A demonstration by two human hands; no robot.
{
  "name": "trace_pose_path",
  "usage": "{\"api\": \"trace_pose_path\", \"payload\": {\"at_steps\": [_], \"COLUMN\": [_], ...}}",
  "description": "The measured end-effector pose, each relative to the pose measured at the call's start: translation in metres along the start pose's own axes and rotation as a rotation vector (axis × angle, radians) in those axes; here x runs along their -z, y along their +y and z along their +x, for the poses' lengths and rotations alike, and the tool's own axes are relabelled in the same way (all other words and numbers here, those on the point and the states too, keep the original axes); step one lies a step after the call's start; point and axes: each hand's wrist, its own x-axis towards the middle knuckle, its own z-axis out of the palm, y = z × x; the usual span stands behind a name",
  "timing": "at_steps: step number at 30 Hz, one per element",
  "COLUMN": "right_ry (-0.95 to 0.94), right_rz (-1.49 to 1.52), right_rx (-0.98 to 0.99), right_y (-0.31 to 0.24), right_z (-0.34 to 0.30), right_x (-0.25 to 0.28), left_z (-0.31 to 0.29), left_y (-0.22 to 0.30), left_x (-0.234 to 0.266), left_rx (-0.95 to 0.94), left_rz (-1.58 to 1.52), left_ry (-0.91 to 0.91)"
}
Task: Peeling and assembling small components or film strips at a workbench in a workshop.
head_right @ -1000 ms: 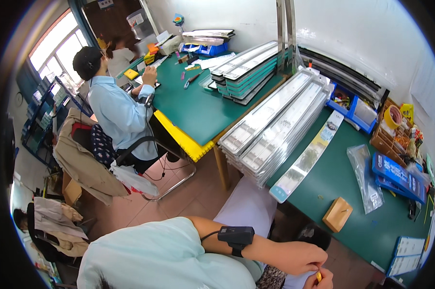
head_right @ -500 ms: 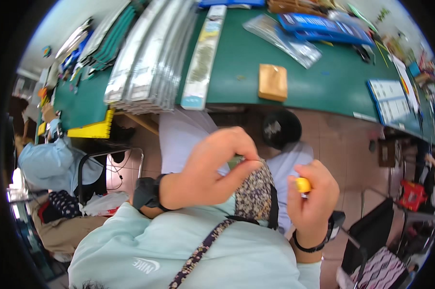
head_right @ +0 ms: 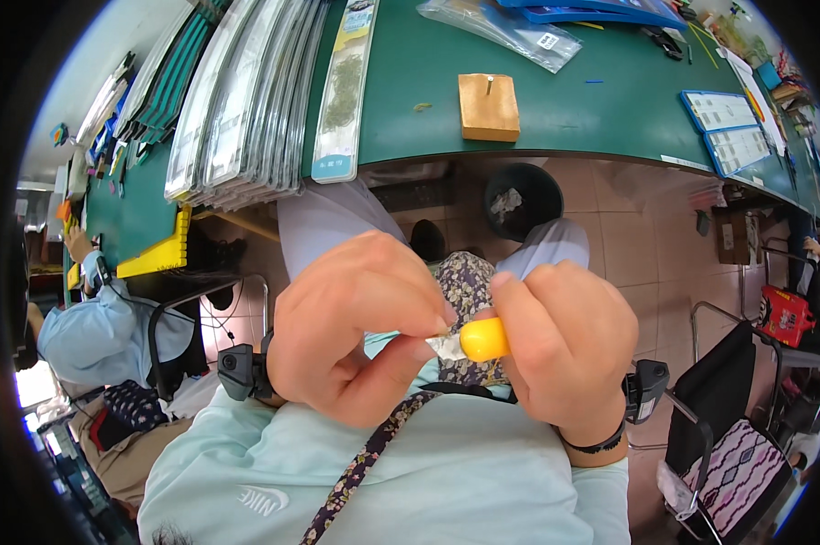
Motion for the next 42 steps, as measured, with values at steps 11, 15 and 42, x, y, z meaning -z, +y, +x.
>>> {"api": "trace_pose_path", "payload": {"at_steps": [11,15,42], "right_ry": [0.101,0.313,-0.252], "right_rz": [-0.132,-0.125,-0.078], "right_rx": [-0.184,-0.6,-0.844], "right_y": [0.012,0.02,0.084], "right_z": [0.005,-0.004,-0.053], "right_x": [-0.011,-0.004,-0.024], "left_z": [-0.007,-0.011,-0.001], "left_y": [-0.019,-0.025,-0.214], "left_x": [0.0,0.002,0.005], "left_rx": [0.278,0.336,0.602], "left_rz": [-0.463,-0.486,0.855], "left_ry": [-0.025,-0.042,0.074]}}
